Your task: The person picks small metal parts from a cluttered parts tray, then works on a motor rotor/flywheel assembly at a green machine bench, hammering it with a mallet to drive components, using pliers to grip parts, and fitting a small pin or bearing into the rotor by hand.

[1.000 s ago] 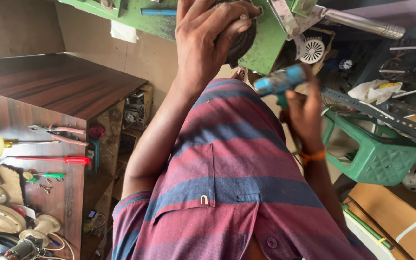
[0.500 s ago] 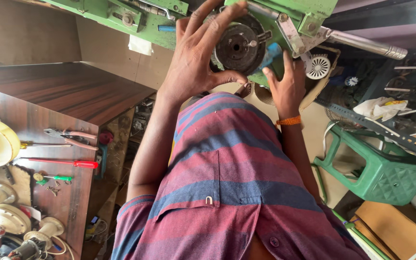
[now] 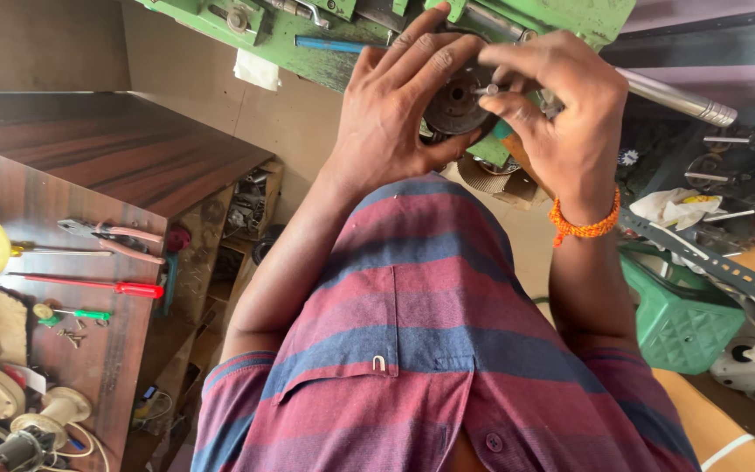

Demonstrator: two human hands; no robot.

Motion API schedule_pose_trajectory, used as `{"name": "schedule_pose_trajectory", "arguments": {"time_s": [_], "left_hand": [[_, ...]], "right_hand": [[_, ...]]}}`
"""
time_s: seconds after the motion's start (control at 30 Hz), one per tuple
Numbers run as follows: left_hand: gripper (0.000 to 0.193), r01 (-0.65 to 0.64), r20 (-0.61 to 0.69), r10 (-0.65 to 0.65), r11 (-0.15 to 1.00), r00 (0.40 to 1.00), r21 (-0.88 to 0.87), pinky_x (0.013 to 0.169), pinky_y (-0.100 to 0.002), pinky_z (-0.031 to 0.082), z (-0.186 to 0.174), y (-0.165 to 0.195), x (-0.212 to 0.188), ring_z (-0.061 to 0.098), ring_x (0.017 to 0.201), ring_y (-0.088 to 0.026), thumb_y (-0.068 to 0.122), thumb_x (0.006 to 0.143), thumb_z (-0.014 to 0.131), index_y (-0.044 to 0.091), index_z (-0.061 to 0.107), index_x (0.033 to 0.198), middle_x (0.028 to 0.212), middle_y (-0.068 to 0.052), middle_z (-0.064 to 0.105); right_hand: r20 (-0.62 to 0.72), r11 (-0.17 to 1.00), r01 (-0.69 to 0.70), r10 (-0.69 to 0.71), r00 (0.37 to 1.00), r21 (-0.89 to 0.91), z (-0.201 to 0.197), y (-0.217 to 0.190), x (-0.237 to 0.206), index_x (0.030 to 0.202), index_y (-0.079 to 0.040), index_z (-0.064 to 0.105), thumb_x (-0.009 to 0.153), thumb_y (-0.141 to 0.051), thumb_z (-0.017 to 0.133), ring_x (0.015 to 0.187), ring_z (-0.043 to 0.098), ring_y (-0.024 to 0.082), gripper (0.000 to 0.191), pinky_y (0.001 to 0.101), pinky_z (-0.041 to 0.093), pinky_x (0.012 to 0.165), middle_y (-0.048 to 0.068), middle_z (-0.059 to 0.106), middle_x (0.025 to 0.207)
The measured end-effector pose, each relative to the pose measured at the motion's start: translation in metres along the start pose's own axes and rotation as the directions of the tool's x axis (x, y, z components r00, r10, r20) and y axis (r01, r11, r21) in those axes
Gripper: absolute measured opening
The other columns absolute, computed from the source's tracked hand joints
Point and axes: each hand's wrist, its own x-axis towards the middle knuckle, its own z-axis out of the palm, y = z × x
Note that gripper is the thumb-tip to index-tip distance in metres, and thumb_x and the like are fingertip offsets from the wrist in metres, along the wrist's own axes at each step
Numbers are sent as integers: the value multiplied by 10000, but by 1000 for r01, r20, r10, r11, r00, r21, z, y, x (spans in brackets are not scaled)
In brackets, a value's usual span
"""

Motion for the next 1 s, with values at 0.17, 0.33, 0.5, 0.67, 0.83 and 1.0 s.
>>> {"name": "schedule_pose_trajectory", "arguments": {"time_s": [0.17, 0.33, 0.5, 0.67, 0.83, 1.0], "left_hand": [[749, 39, -4, -40, 998, 999, -54, 1087, -433, 403, 0, 6, 0, 405, 1545, -235, 360, 850, 895, 200, 519, 1478, 1469, 9, 579], [749, 3, -20, -4, 997, 1000, -79, 1061, -436, 392, -1, 2, 0, 392, 1533, -242, 305, 812, 893, 192, 512, 1446, 1445, 1, 576], [799, 33, 5, -32, 998, 999, -58, 1007, -471, 387, -3, 5, 4, 392, 1520, -251, 301, 754, 905, 195, 509, 1440, 1428, -25, 564], [831, 73, -2, -73, 995, 997, -74, 1065, -448, 411, -6, 10, 4, 351, 1574, -248, 326, 801, 910, 188, 468, 1490, 1501, 3, 528], [964, 113, 53, -109, 989, 993, -98, 1104, -494, 384, -17, 15, 4, 344, 1543, -322, 563, 778, 898, 170, 441, 1530, 1531, -29, 503], [785, 4, 48, 9, 962, 999, -272, 1166, -569, 329, -38, -1, -2, 362, 1481, -380, 574, 847, 837, 192, 532, 1462, 1538, -77, 469]], "right_hand": [[50, 920, 218, -214, 976, -324, -3, -14, -1, 1091, 3, 706, 963, -82, 863, 851, 661, 280, 220, 375, 530, 754, 123, 670, 955], [-153, 982, -33, 5, 988, -184, 4, -4, 21, 958, -16, 612, 1116, 22, 626, 797, 686, 180, 163, 313, 510, 689, 96, 707, 986], [-298, 990, 44, -2, 954, 136, -24, 3, 22, 1123, 42, 551, 1157, -161, 644, 689, 642, 217, 225, 295, 531, 641, 151, 625, 876], [-300, 973, 127, -64, 952, 195, -28, 13, -32, 1045, -5, 546, 1062, -306, 715, 677, 633, 247, 346, 282, 542, 595, 182, 638, 888], [-455, 951, -34, 178, 872, 307, 3, 31, -52, 1044, -5, 546, 1050, -314, 779, 755, 645, 190, 387, 311, 592, 619, 136, 611, 943], [-501, 984, -44, 125, 856, 170, 16, 28, -54, 1049, 25, 583, 1038, -322, 768, 774, 663, 211, 393, 306, 565, 650, 133, 620, 932]]}}
